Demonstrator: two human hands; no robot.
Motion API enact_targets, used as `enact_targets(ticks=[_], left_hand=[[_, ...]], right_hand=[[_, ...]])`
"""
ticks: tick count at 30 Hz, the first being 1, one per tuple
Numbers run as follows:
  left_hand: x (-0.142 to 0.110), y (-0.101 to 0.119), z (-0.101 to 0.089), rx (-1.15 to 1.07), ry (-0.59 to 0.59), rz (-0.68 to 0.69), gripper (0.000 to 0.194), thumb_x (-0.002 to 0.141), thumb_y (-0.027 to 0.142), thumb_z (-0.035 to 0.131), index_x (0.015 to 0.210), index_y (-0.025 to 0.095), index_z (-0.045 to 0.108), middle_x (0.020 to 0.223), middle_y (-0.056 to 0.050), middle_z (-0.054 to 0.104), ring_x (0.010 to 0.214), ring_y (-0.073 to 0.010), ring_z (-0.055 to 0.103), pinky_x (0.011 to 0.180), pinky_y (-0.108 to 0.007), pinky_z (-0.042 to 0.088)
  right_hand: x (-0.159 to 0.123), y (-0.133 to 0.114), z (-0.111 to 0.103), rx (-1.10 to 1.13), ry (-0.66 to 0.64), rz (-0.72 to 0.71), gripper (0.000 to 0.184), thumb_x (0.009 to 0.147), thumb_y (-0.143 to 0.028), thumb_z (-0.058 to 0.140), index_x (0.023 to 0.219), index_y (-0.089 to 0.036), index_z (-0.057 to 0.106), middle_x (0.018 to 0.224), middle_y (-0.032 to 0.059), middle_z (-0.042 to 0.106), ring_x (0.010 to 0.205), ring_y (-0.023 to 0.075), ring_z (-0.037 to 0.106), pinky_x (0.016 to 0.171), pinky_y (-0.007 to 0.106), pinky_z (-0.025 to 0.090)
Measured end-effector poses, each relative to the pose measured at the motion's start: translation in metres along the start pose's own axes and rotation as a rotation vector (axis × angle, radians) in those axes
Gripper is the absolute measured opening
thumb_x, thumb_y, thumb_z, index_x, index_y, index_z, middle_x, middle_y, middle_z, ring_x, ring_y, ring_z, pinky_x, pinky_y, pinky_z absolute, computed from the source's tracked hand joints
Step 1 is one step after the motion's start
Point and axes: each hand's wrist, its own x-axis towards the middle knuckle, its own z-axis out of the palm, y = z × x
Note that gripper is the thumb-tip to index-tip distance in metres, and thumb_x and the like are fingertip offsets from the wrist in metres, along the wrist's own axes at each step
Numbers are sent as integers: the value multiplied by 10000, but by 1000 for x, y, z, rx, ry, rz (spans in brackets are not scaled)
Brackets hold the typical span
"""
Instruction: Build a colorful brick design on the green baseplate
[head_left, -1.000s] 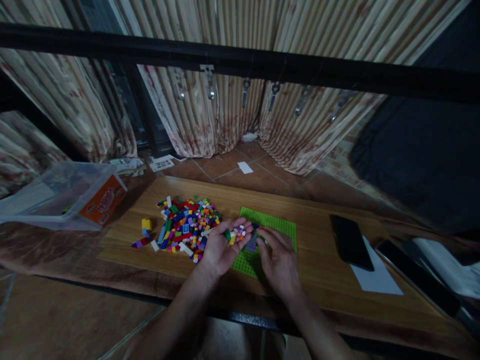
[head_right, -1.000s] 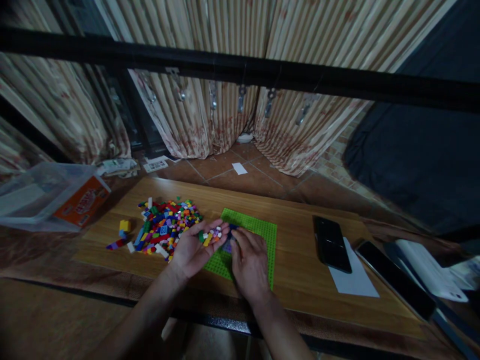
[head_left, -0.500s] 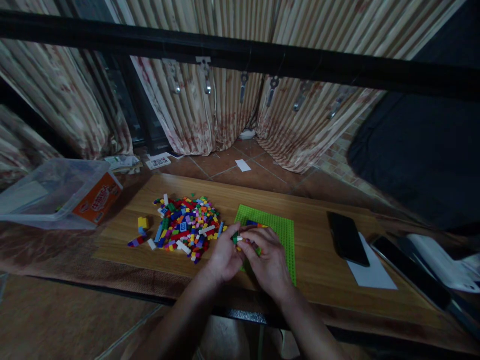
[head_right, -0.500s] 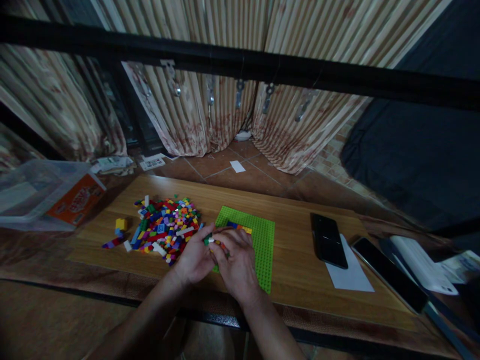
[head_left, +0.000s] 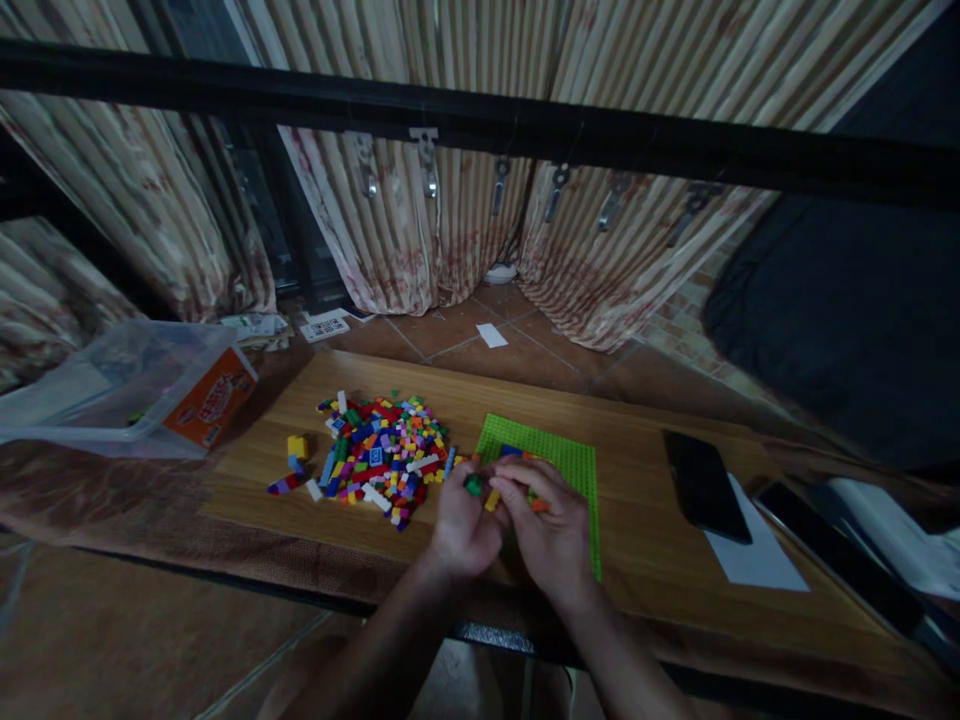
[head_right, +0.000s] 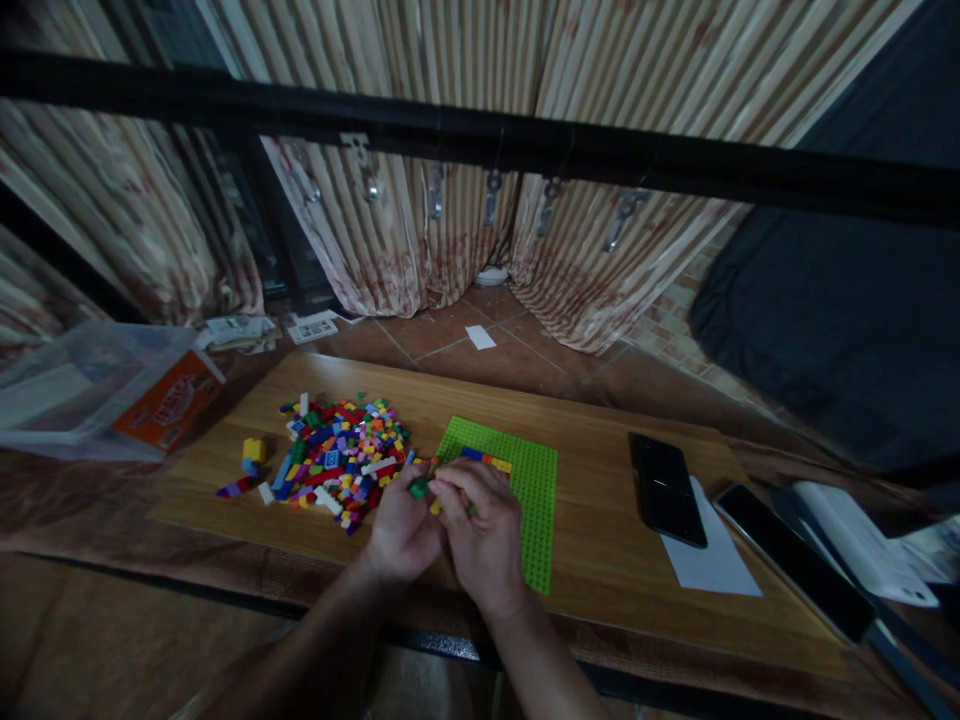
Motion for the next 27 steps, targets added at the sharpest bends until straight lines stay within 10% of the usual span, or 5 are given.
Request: enact_targets(ticks=[7,14,27], left_hand=[[4,33,-2,-73,68,152,205,778,200,480,761,113,665,809,-113,669,781,-167,630,667,-250,556],[7,32,-4,-23,95,173,162,764,158,491,686,117,628,782,-89,663,730,-151,627,651,-239,548],[11,35,-9,-35,75,164,138,775,174,509,693,131,611,774,-79,663,729,-153,627,661,-254,551]], right_hand=[[16,50,-39,45,149,314,184,745,-356,655,811,-200,727,846,54,720,786,202,662,745,364,528],[9,48,-28,-188,-99,193,204,835,-296,536,875,-227,723,937,47,716,866,197,657,806,357,505],[10,69,-13,-321,-165,79,222,812,-240,558,971,-257,712,872,32,708,850,201,618,810,375,487]])
